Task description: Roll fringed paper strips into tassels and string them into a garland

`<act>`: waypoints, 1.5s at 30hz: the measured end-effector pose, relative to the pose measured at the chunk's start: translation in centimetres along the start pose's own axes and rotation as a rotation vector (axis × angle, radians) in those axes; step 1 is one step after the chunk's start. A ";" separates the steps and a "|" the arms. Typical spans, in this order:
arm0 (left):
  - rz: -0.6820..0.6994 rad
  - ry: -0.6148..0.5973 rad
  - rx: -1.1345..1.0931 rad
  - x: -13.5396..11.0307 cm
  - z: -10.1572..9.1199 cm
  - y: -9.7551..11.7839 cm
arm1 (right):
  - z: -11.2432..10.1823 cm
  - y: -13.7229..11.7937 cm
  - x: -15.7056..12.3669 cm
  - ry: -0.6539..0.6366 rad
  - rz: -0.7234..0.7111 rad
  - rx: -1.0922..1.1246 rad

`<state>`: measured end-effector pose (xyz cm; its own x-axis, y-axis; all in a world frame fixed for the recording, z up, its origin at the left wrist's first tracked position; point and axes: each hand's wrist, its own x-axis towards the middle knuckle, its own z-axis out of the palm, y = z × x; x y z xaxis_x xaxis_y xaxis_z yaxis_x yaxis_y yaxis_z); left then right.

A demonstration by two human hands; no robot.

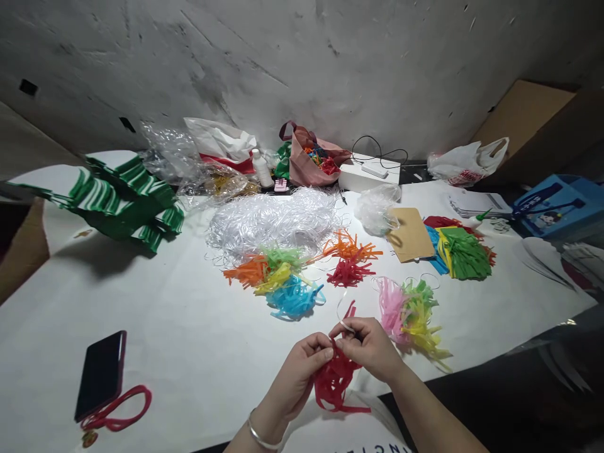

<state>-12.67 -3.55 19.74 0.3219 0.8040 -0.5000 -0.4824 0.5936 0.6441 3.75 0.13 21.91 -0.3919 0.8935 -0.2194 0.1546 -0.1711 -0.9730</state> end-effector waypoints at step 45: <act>0.258 0.190 0.338 0.0 -0.4 -1.0 | 1.6 2.6 0.2 0.120 0.014 0.099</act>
<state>-12.50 -4.18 18.92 0.0564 0.9250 -0.3757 -0.2247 0.3784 0.8979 2.58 -0.81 19.23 -0.2780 0.9329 -0.2288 0.0664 -0.2190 -0.9735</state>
